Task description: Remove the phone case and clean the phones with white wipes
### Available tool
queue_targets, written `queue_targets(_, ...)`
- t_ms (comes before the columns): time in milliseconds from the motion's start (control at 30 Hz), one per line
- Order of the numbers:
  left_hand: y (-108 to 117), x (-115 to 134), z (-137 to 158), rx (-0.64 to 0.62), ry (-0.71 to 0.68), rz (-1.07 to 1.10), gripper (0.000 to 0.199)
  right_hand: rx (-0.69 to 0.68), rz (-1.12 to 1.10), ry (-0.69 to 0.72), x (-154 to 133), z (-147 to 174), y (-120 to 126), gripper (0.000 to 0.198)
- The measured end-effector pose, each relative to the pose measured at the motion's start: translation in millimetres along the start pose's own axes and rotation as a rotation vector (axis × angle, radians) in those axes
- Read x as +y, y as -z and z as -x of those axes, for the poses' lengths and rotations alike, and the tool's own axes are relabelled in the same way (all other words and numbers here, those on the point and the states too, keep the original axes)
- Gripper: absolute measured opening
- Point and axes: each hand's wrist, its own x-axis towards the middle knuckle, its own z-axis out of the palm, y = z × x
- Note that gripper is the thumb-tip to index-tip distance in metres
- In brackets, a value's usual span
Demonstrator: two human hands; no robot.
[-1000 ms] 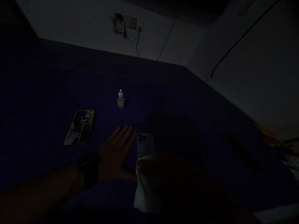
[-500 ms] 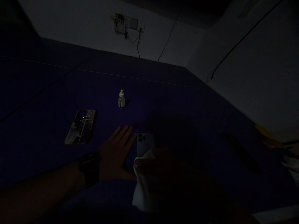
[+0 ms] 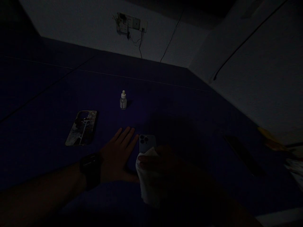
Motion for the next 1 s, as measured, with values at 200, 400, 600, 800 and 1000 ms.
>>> queue_targets(200, -1, -1, 0, 0.012, -0.002, 0.015, 0.132, 0.046, 0.013, -0.083, 18, 13, 9, 0.034)
queue_targets(400, -2, -2, 0, -0.016, -0.002, 0.009, 0.131, 0.058, 0.004, -0.111, 15, 4, 6, 0.04)
queue_targets(600, -2, -2, 1, 0.006, -0.002, 0.005, 0.126, 0.003, -0.022, -0.082, 5, -11, -3, 0.052)
queue_targets(800, -3, -3, 1, -0.012, -0.003, 0.01, 0.13, 0.127, 0.077, -0.173, 28, 9, 5, 0.03)
queue_targets(1000, -3, 0, 0, -0.001, 0.005, 0.01, 0.13, 0.09, 0.078, -0.108, 17, -7, -2, 0.045)
